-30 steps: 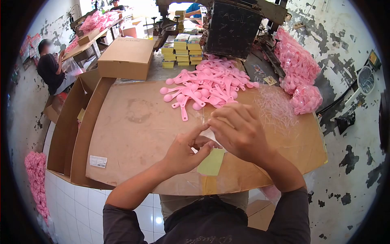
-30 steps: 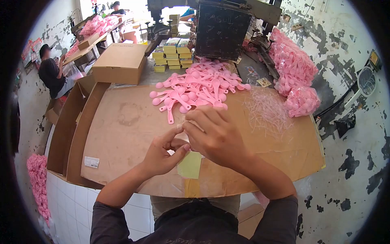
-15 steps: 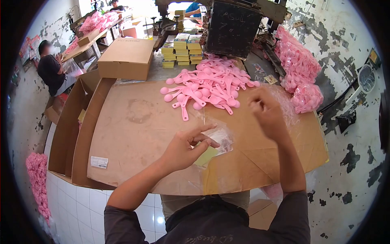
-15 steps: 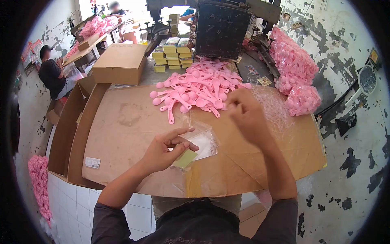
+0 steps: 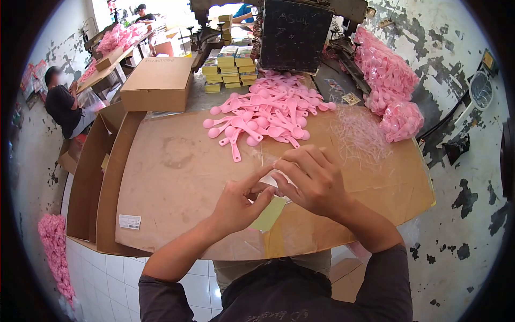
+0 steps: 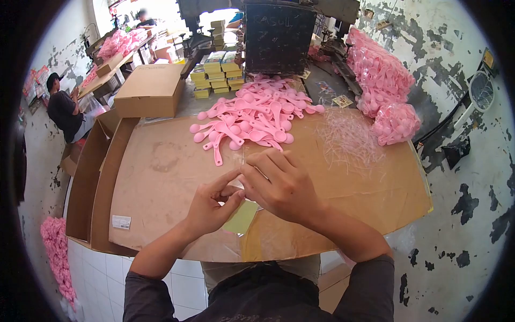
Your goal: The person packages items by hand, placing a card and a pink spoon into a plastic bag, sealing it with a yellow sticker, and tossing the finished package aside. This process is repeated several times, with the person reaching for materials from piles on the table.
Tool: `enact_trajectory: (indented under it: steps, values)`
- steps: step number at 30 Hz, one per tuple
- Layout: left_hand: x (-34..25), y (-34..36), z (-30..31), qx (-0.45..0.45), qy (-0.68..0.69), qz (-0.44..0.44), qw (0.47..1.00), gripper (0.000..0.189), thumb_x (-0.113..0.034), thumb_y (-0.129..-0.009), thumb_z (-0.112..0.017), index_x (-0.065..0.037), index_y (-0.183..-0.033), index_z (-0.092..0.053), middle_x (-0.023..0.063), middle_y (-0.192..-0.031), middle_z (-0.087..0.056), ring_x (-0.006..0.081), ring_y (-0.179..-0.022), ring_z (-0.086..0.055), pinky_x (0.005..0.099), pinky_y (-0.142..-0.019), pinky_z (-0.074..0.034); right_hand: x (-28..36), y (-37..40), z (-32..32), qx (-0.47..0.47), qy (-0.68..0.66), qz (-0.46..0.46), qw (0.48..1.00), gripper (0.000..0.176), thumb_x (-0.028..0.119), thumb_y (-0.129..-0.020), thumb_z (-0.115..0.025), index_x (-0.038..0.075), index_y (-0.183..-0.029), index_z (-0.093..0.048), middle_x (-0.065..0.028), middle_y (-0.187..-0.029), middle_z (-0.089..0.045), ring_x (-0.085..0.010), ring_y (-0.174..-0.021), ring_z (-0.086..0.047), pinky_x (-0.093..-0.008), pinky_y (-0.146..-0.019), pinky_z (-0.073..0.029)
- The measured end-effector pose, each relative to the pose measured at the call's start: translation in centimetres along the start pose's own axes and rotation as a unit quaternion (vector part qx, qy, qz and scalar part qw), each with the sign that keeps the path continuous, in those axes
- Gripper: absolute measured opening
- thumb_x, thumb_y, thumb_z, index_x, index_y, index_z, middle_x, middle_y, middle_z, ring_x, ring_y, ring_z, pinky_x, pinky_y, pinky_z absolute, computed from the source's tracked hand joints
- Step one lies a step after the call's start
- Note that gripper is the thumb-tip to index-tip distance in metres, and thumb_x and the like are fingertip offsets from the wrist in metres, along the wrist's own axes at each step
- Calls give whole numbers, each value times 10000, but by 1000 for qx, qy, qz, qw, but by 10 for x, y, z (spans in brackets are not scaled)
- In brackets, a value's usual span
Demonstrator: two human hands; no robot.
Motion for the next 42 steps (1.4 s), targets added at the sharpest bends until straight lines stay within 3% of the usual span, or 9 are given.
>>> enact_trajectory:
  steps: [8, 10, 13, 16, 20, 23, 25, 29, 42]
  values:
    - [-6, -1, 8, 34, -29, 44, 998, 524, -61, -1024, -591, -23, -1531, -462, 105, -1002, -800, 55, -834, -682, 244, -756, -546, -27, 0, -3, 24, -169, -147, 974, 143, 136, -882, -721, 49, -932, -621, -48, -931, -617, -197, -870, -605, -325, -733, -471]
    - [-2, 0, 8, 24, 15, 51, 998, 504, -72, -1040, -574, -29, -1529, -461, 109, -1027, -797, 72, -901, -701, 253, -806, -548, -67, 10, 10, 12, -349, -285, 893, 109, 137, -956, -667, 42, -964, -614, -27, -918, -628, -137, -854, -598, -308, -705, -472]
    - [12, -2, 9, -6, 124, 54, 991, 475, -101, -1044, -581, -57, -1506, -482, 94, -1065, -794, 90, -890, -724, 246, -735, -560, -153, 44, 51, 114, -688, -363, 618, 111, 100, -987, -605, 39, -1079, -598, -36, -937, -635, -122, -853, -586, -301, -727, -468]
    - [6, -3, 10, -17, 173, 78, 982, 427, -80, -1062, -549, -38, -1482, -486, 120, -1111, -776, 115, -959, -720, 258, -800, -568, -245, 106, 53, 68, -210, -405, 887, 281, 49, -937, -591, 14, -1215, -576, -128, -1002, -653, -255, -921, -619, -380, -830, -489]
    - [8, -6, 8, -14, 175, 73, 982, 421, -71, -1065, -550, -8, -1475, -478, 145, -1145, -760, 134, -1025, -714, 279, -867, -577, -264, 158, 50, 27, 214, -295, 931, 504, -7, -873, -577, -9, -1377, -550, -244, -1097, -670, -423, -1023, -649, -482, -961, -502]
    - [9, -5, 5, -16, 204, 81, 976, 409, -84, -1071, -551, 16, -1462, -481, 165, -1184, -744, 160, -1070, -707, 300, -916, -574, -216, 121, 46, 8, 154, -263, 952, 456, 19, -912, -595, 17, -1368, -585, -198, -1133, -690, -337, -1028, -674, -430, -917, -526]
    - [9, -9, 3, -23, 217, 82, 972, 393, -101, -1080, -546, 21, -1450, -498, 171, -1198, -738, 183, -1106, -704, 316, -959, -562, -150, 76, 34, 62, -105, -399, 909, 361, 83, -969, -613, 20, -1324, -620, -129, -1092, -706, -225, -1002, -672, -363, -857, -536]
    - [16, -8, -3, -26, 230, 83, 969, 362, -111, -1079, -553, 37, -1409, -535, 176, -1204, -726, 206, -1114, -701, 327, -961, -567, -56, 43, 2, 171, -448, -298, 825, 338, 139, -972, -702, 28, -1285, -640, -44, -986, -685, -118, -861, -645, -279, -765, -521]
    - [24, -7, 6, -44, 191, 111, 974, 304, -103, -1041, -635, 31, -1313, -647, 128, -1149, -747, 142, -1037, -706, 297, -894, -591, -42, 50, -34, 150, -587, -409, 682, 182, 66, -978, -702, -11, -1143, -709, -25, -1000, -716, -73, -887, -666, -242, -791, -532]
Point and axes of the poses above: each hand's wrist, its own y-axis away from the middle knuckle, its own z-axis out of the back of the hand, x = y × z, the point moved 1 cm from there along -y, towards the middle knuckle
